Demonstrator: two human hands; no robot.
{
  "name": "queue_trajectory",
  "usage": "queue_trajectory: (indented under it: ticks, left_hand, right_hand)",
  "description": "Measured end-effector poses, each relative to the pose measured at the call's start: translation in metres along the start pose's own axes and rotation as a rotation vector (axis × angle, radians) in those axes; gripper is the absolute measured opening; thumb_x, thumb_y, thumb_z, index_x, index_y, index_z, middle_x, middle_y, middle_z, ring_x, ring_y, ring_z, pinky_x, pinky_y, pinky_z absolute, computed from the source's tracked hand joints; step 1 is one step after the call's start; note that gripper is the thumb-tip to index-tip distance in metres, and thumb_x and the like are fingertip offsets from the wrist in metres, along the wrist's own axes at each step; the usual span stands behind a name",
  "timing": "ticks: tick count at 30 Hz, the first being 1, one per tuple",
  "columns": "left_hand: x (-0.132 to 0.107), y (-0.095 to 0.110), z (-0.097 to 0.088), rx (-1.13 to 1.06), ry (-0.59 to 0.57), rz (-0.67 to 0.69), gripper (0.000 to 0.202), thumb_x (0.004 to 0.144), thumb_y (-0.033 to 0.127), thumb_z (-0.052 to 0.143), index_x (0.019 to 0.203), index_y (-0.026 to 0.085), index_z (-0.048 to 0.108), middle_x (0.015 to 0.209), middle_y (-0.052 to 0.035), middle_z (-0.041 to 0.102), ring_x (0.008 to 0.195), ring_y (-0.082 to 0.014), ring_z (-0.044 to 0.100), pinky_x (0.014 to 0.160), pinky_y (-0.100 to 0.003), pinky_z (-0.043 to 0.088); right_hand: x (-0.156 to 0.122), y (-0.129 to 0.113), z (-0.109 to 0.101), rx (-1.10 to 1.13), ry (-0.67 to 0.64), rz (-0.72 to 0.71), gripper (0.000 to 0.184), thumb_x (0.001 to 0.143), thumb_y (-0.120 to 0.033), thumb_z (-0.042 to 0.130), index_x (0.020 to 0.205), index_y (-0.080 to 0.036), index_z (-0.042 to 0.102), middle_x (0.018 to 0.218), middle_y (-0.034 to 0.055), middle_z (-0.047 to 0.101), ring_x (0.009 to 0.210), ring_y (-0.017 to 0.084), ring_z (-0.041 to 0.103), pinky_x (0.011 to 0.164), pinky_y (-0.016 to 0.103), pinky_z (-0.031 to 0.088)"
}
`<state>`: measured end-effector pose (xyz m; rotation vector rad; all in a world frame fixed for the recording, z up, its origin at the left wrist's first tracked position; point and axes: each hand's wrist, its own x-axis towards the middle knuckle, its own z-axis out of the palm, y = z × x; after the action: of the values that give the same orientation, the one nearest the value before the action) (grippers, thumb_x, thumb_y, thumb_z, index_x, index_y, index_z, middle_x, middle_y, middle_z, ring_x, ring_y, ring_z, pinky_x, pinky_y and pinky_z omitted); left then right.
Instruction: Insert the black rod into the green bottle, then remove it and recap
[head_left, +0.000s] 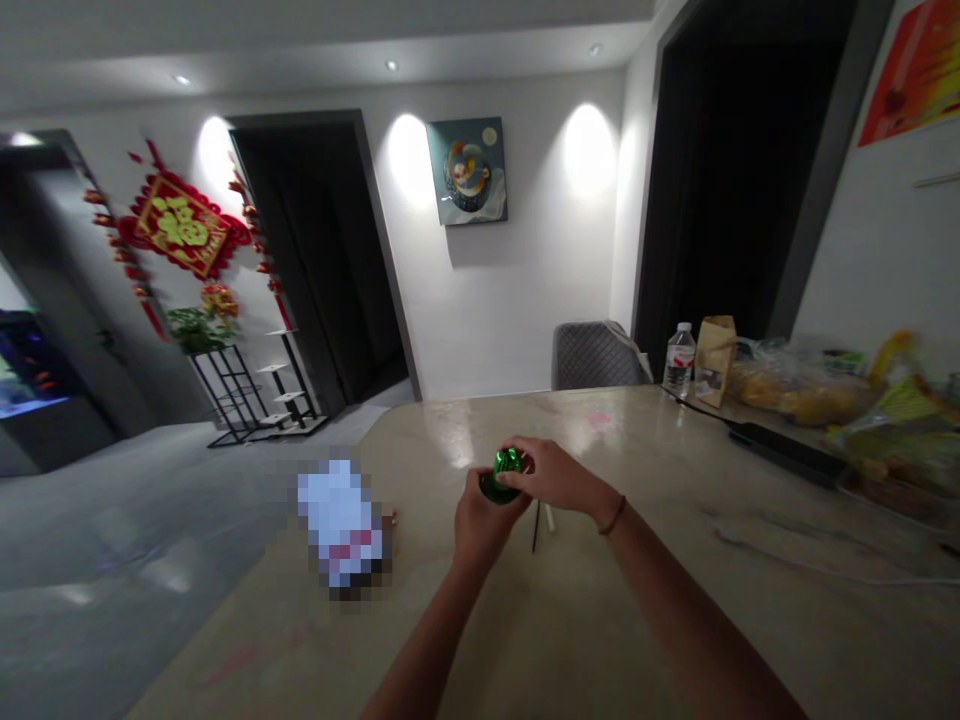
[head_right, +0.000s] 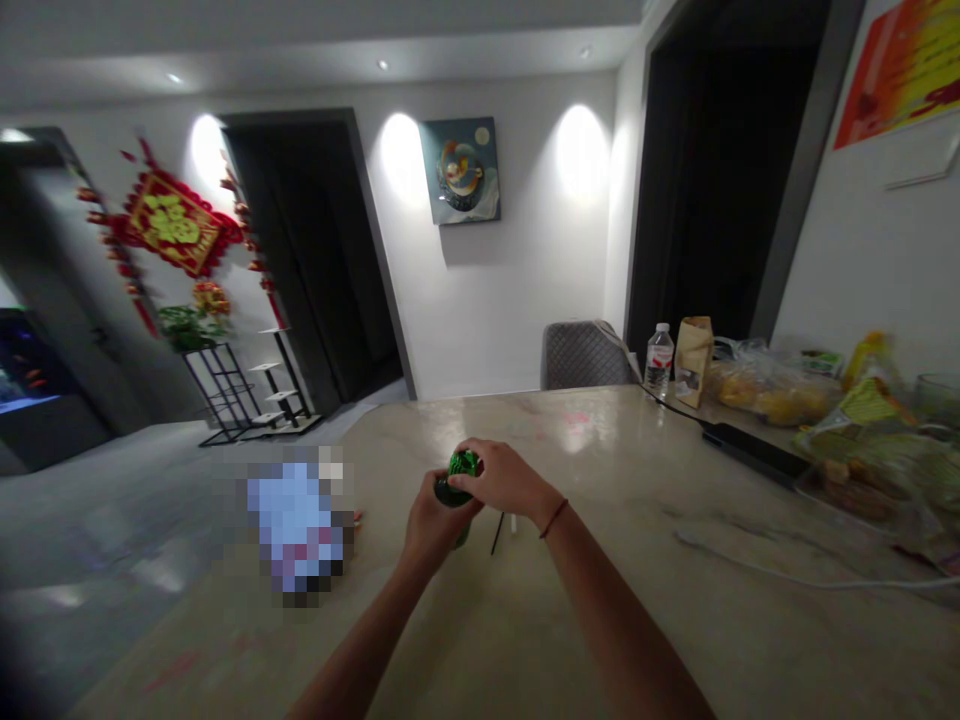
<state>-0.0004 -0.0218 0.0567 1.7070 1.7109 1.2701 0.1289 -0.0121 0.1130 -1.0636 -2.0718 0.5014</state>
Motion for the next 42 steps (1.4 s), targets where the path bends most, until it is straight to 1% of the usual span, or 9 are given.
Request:
queue_trajectory:
  ticks: [3, 6, 9, 13, 16, 22, 33, 38, 42]
  left_hand:
    - [0.002, 0.009, -0.004, 0.072, -0.11, 0.045, 0.053, 0.05, 0.042, 0.072, 0.092, 0.018, 0.051, 0.079, -0.0032, 0.064, 0.072, -0.0168, 0.06, 0.06, -0.023, 0.04]
    - [0.002, 0.014, -0.008, 0.161, -0.157, 0.043, 0.049, 0.049, 0.037, 0.072, 0.089, 0.018, 0.053, 0.078, -0.0031, 0.064, 0.072, -0.0171, 0.059, 0.06, -0.024, 0.039]
    - [0.005, 0.011, -0.013, 0.203, -0.242, 0.038, 0.046, 0.049, 0.038, 0.071, 0.087, 0.016, 0.055, 0.077, -0.0041, 0.064, 0.07, -0.0182, 0.059, 0.059, -0.024, 0.039]
    - [0.013, 0.003, -0.024, 0.207, -0.392, 0.077, 0.046, 0.046, 0.041, 0.072, 0.081, 0.015, 0.059, 0.074, -0.0034, 0.064, 0.068, -0.0179, 0.058, 0.059, -0.025, 0.04]
    - [0.018, -0.001, -0.032, 0.19, -0.498, 0.097, 0.05, 0.046, 0.043, 0.071, 0.085, 0.014, 0.061, 0.078, -0.0033, 0.065, 0.07, -0.018, 0.057, 0.063, -0.026, 0.042]
    - [0.017, -0.004, -0.034, 0.176, -0.611, 0.07, 0.053, 0.048, 0.042, 0.069, 0.093, 0.014, 0.062, 0.082, -0.0024, 0.064, 0.076, -0.0188, 0.057, 0.067, -0.027, 0.042]
    - [0.014, -0.001, -0.037, 0.178, -0.612, 0.072, 0.056, 0.05, 0.042, 0.068, 0.098, 0.016, 0.058, 0.089, -0.0041, 0.064, 0.078, -0.019, 0.057, 0.067, -0.027, 0.043]
    - [0.015, -0.005, -0.035, 0.195, -0.559, 0.077, 0.055, 0.048, 0.043, 0.068, 0.095, 0.016, 0.059, 0.087, -0.005, 0.064, 0.077, -0.0202, 0.057, 0.066, -0.028, 0.043]
    - [0.017, -0.006, -0.034, 0.195, -0.564, 0.079, 0.054, 0.047, 0.042, 0.068, 0.094, 0.015, 0.059, 0.086, -0.0047, 0.064, 0.078, -0.02, 0.057, 0.066, -0.028, 0.042]
  right_hand:
    - [-0.002, 0.001, -0.012, 0.008, -0.023, 0.015, 0.024, 0.07, -0.025, 0.061, 0.091, -0.016, 0.06, 0.079, 0.0028, 0.063, 0.067, 0.011, 0.054, 0.063, 0.022, 0.041]
    - [-0.004, 0.002, -0.019, -0.005, -0.061, 0.048, 0.024, 0.069, -0.028, 0.062, 0.089, -0.015, 0.061, 0.075, 0.0025, 0.062, 0.065, 0.011, 0.053, 0.06, 0.022, 0.04]
    - [-0.006, 0.002, -0.021, -0.038, -0.097, 0.094, 0.027, 0.071, -0.032, 0.061, 0.09, -0.014, 0.061, 0.076, 0.0039, 0.062, 0.066, 0.012, 0.054, 0.061, 0.023, 0.039]
    - [-0.007, 0.0, -0.016, -0.089, -0.173, 0.155, 0.032, 0.077, -0.04, 0.053, 0.093, -0.013, 0.061, 0.074, 0.0055, 0.062, 0.063, 0.012, 0.054, 0.058, 0.023, 0.038]
    - [-0.005, 0.0, -0.008, -0.155, -0.187, 0.185, 0.036, 0.079, -0.046, 0.047, 0.089, -0.013, 0.06, 0.075, 0.0074, 0.063, 0.064, 0.014, 0.054, 0.058, 0.024, 0.036]
    - [-0.003, 0.006, 0.006, -0.281, -0.221, 0.194, 0.043, 0.081, -0.05, 0.041, 0.091, -0.012, 0.058, 0.086, 0.0131, 0.063, 0.076, 0.02, 0.056, 0.062, 0.026, 0.036]
    - [-0.005, 0.006, 0.002, -0.172, -0.269, 0.192, 0.033, 0.082, -0.042, 0.044, 0.089, -0.013, 0.057, 0.076, 0.0076, 0.062, 0.063, 0.014, 0.055, 0.057, 0.023, 0.036]
    - [-0.004, 0.007, 0.005, -0.2, -0.263, 0.164, 0.031, 0.083, -0.04, 0.044, 0.092, -0.013, 0.056, 0.076, 0.0077, 0.062, 0.064, 0.014, 0.055, 0.058, 0.023, 0.036]
    - [-0.004, 0.008, 0.005, -0.235, -0.262, 0.144, 0.03, 0.083, -0.039, 0.043, 0.093, -0.014, 0.056, 0.082, 0.0091, 0.063, 0.071, 0.016, 0.056, 0.062, 0.025, 0.036]
